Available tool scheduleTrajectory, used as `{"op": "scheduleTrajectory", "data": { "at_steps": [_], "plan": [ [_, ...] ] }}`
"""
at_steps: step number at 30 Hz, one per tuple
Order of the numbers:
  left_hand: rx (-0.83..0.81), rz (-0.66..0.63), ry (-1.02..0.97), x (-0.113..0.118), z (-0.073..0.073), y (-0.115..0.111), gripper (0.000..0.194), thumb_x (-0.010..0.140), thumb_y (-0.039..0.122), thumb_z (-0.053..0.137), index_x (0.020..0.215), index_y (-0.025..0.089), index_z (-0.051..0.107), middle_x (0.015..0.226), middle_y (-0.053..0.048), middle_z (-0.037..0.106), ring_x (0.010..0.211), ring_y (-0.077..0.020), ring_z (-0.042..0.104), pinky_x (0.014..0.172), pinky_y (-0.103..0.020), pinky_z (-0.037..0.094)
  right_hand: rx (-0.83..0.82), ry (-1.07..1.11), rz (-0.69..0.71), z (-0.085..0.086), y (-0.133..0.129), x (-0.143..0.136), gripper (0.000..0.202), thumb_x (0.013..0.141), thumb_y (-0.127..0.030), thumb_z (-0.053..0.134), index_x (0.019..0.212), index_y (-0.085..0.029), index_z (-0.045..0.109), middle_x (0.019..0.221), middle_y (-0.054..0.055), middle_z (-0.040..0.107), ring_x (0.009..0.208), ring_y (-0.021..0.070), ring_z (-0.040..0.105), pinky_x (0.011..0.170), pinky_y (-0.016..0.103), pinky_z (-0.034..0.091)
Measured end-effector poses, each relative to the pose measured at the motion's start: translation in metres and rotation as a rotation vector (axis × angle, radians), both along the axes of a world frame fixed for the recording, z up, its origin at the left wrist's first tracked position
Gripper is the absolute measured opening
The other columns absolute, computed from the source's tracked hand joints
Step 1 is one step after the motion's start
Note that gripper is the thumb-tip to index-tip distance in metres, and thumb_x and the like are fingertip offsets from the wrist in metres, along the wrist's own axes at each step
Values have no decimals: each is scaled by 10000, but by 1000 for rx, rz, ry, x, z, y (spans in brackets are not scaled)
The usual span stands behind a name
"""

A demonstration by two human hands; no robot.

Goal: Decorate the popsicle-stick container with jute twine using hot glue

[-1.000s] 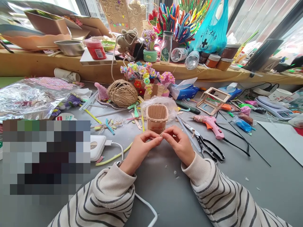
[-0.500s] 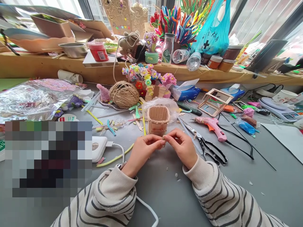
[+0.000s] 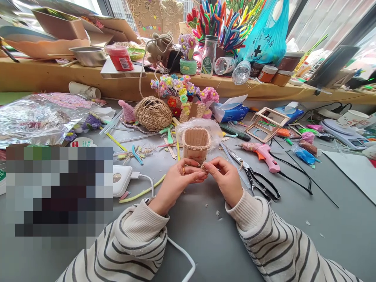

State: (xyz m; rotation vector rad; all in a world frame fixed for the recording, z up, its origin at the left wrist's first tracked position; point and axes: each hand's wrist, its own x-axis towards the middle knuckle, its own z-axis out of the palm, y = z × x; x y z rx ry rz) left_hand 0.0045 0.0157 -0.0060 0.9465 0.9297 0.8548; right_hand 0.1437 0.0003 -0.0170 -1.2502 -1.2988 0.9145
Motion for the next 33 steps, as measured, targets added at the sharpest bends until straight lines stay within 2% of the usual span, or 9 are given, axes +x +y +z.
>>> {"op": "scheduleTrajectory", "data": {
  "at_steps": [9,16,24,28,33],
  "plan": [
    [28,3,15,-1,2,-1,287,631,265,696,832,153,526,690,-10,684,687,-133,644,693,-255,497,22,-37,-3,2,0,0,192,731,-333,583,634,-168,580,627,-11,540,607,100,496,585,235,389],
    [69,12,56,0,3,-1,265,620,299,692,793,147,562,680,-14,679,713,-157,642,713,-290,495,-9,12,38,4,-1,-1,190,726,-328,589,626,-166,591,633,-4,559,616,103,516,602,238,408],
    [161,46,173,-1,5,-1,187,611,296,685,695,146,612,654,-8,656,688,-161,630,696,-279,500,-145,147,51,4,-2,-2,199,694,-348,614,607,-172,578,528,-44,528,486,65,436,496,215,349],
    [215,45,260,-1,6,-2,168,638,311,658,685,150,650,639,-12,660,660,-157,625,673,-255,497,-142,136,42,4,-2,-2,208,694,-356,613,604,-171,578,533,-43,536,487,64,435,480,213,330],
    [184,27,247,0,7,-3,175,643,318,654,696,152,667,640,-16,671,640,-154,629,649,-246,502,-114,128,31,1,-2,-3,213,713,-356,591,614,-170,562,550,-38,545,492,67,447,466,211,326]
  ]
}}
